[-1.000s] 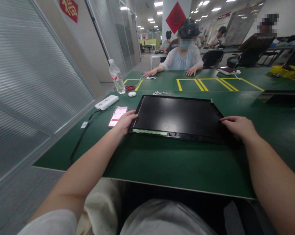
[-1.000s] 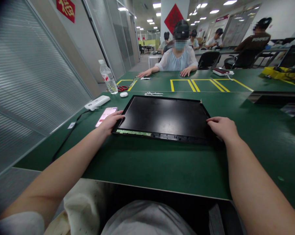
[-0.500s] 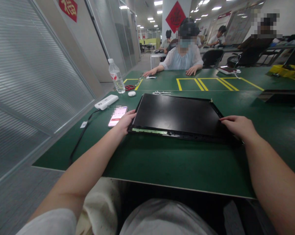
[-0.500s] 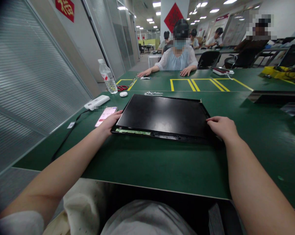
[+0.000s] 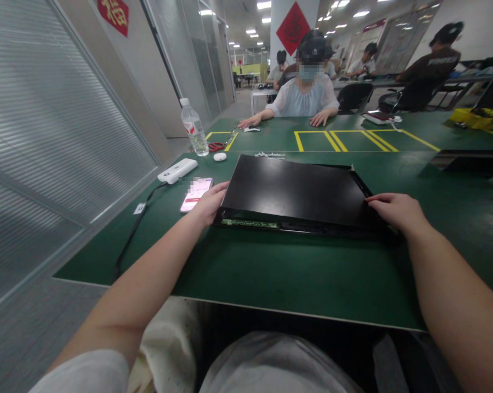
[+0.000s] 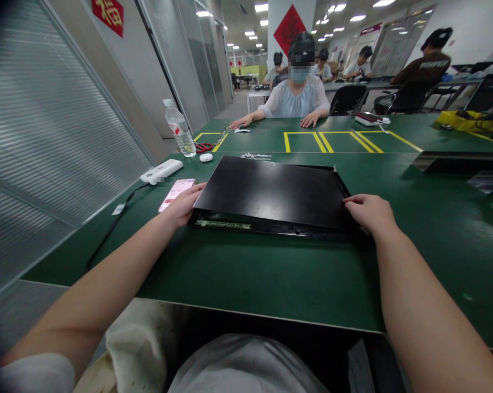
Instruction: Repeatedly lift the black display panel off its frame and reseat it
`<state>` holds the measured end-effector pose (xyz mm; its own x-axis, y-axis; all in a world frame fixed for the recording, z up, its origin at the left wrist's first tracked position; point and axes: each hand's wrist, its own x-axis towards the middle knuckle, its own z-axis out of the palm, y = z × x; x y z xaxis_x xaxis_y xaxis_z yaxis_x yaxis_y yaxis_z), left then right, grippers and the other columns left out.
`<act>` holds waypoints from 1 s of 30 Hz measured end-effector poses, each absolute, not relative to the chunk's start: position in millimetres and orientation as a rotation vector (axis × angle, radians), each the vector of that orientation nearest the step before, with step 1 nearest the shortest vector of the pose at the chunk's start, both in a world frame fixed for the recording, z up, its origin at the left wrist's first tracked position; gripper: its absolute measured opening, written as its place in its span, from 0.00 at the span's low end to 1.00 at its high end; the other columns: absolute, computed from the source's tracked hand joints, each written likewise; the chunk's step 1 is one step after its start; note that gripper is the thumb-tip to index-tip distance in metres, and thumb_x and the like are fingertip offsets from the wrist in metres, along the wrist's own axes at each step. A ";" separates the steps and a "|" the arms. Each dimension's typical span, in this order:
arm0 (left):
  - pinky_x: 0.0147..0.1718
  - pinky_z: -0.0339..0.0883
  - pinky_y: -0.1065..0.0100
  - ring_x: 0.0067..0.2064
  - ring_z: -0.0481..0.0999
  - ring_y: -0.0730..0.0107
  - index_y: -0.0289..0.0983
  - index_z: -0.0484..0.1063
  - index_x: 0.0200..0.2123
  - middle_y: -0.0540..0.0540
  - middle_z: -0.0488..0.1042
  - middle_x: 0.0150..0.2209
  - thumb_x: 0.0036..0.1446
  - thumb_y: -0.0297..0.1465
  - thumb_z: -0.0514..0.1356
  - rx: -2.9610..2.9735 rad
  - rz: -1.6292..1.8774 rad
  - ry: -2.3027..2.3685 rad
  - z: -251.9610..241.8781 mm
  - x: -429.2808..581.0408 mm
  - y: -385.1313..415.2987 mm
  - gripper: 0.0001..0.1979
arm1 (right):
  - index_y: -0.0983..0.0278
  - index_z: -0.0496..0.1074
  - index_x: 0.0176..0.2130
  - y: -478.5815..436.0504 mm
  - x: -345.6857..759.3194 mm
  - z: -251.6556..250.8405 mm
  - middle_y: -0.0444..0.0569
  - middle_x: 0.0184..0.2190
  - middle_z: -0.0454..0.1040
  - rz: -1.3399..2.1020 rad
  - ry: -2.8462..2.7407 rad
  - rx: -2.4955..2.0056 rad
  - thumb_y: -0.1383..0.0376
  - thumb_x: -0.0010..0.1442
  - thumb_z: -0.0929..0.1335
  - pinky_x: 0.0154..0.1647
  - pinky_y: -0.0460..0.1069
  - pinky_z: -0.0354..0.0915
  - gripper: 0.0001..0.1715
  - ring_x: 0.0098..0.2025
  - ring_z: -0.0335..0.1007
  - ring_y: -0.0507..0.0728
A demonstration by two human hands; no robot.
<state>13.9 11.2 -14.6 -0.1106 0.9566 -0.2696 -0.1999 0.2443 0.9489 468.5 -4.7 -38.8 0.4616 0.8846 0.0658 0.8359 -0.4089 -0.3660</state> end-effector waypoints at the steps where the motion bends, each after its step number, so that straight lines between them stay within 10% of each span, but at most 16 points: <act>1: 0.23 0.74 0.73 0.24 0.81 0.68 0.34 0.78 0.56 0.46 0.84 0.30 0.56 0.18 0.65 0.817 1.194 1.279 -14.0 13.9 10.8 0.24 | 0.56 0.85 0.40 -4.6 468.6 -38.8 0.51 0.40 0.82 0.196 -1.457 -2.372 0.56 0.52 0.68 0.41 0.54 0.68 0.20 0.39 0.74 0.62; 30: 0.40 0.80 0.63 0.35 0.85 0.61 0.34 0.84 0.37 0.43 0.85 0.33 0.47 0.20 0.71 0.909 1.254 1.191 -23.9 4.5 14.8 0.12 | 0.55 0.85 0.38 -5.2 470.5 -39.3 0.49 0.39 0.82 0.191 -1.448 -2.332 0.57 0.53 0.69 0.47 0.56 0.68 0.17 0.41 0.74 0.63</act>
<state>4.5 14.8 -23.9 -0.0761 0.9849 -0.1554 -0.2055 0.1370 0.9690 470.5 -5.2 -39.3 0.4578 0.8848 0.0865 0.8320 -0.3921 -0.3925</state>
